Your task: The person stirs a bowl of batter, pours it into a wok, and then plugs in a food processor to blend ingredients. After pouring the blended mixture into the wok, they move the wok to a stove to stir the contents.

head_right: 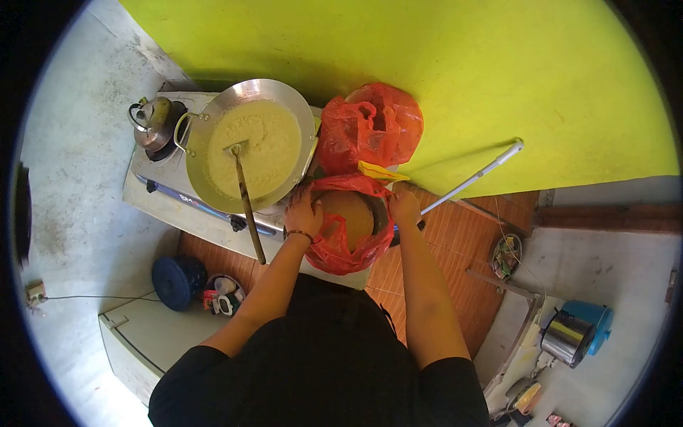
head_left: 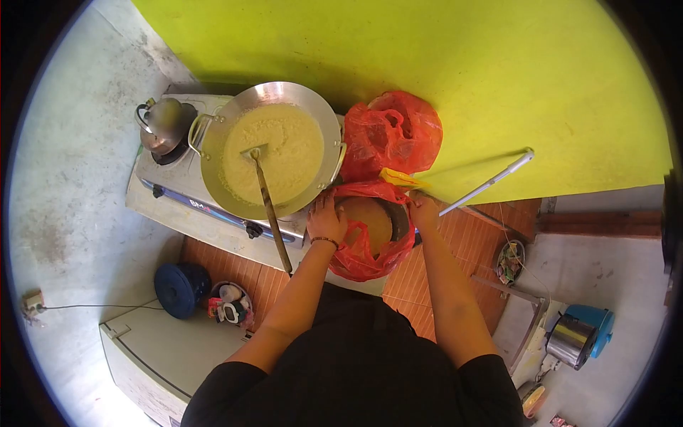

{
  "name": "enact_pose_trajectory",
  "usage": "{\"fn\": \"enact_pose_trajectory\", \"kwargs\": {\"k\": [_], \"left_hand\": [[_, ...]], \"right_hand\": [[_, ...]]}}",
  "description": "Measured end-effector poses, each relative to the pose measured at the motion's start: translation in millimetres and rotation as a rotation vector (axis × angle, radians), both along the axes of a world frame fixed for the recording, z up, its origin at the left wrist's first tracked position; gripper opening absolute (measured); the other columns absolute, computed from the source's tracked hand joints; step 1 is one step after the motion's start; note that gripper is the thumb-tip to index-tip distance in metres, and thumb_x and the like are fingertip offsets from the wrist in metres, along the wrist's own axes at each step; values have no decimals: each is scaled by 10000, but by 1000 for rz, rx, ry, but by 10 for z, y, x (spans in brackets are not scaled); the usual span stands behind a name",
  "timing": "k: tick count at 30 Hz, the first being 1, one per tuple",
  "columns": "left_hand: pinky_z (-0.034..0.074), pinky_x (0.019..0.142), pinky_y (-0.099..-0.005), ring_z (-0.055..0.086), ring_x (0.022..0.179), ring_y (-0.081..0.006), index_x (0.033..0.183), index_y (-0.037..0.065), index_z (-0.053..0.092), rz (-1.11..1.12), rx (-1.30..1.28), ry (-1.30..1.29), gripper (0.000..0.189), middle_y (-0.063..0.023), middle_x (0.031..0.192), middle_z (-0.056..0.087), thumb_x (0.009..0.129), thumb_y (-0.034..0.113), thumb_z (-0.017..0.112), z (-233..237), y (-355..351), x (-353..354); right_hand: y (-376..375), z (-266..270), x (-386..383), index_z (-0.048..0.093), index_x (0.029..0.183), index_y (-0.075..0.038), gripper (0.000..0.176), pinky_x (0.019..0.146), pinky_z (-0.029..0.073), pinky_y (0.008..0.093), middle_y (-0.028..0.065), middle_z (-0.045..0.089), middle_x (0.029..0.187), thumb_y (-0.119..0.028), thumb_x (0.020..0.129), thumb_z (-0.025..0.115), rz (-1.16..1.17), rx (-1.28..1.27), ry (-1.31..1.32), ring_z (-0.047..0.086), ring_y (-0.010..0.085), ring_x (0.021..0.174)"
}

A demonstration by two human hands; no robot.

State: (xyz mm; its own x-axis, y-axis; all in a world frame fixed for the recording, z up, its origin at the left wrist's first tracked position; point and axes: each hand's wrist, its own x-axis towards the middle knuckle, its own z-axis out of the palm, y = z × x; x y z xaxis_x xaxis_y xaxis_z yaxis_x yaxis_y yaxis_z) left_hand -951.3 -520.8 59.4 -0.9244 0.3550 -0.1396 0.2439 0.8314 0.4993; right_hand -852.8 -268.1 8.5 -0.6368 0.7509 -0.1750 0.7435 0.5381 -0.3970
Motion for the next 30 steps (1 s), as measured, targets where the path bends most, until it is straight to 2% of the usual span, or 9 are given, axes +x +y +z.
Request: {"fn": "enact_pose_trajectory", "kwargs": {"k": [5,8,11,14,17,20,23,26,30], "left_hand": [[389,1005,-463,489,1211,-337,1332,142,473,56,50,-53,536,-153,1328,502,845,360,527,-116,34,-82],[396,1000,-456,493,1204,-342,1327,124,476,21,168,38,547,-177,1321,501,847,381,525,-278,9,-99],[397,1001,-447,486,1210,-344,1330,114,473,82,93,-240,557,-192,1329,491,846,385,525,-77,9,-153],[389,1013,-441,472,1220,-357,1349,100,445,109,99,-296,580,-207,1345,471,849,383,528,70,-18,-106],[371,1035,-442,453,1229,-381,1374,54,386,76,195,-154,630,-237,1354,448,827,315,558,-149,-160,43],[354,1052,-443,421,1247,-405,1391,10,323,50,199,-184,688,-264,1363,421,784,207,580,-64,-327,196],[343,1061,-446,392,1266,-414,1399,-3,290,14,268,-118,755,-273,1378,391,723,127,600,-109,-467,334],[327,1072,-448,378,1275,-414,1398,-8,284,-10,268,-159,782,-271,1390,372,694,103,605,14,-578,445],[314,1081,-448,387,1261,-422,1396,-8,287,-62,337,-100,796,-271,1383,375,671,86,602,44,-742,530]], "right_hand": [[127,-132,6,654,688,-31,309,615,478,424,175,631,682,-329,753,703,32,-29,81,631,346,691],[-5,299,-70,706,864,-105,281,757,506,468,163,675,915,-370,790,648,-83,-152,150,639,365,902],[89,42,43,707,870,-109,269,738,508,450,156,677,919,-360,784,659,27,-143,-27,642,362,888],[120,-97,86,684,835,-69,284,702,502,456,171,673,878,-343,767,669,57,-165,-9,642,363,841],[81,9,152,642,766,-35,240,648,497,435,174,656,783,-266,734,698,131,-42,62,640,342,764],[-100,260,278,602,724,-18,166,616,487,400,166,632,742,-154,706,695,174,-119,387,629,314,707],[-221,449,318,602,775,3,69,665,493,338,141,639,809,-57,746,619,151,-232,395,632,256,752],[-213,187,365,641,875,5,145,712,500,346,161,645,875,9,764,548,221,-305,569,635,274,808],[-151,-5,398,665,1007,-30,291,769,490,367,176,643,925,23,787,482,299,-150,425,625,315,855]]}}
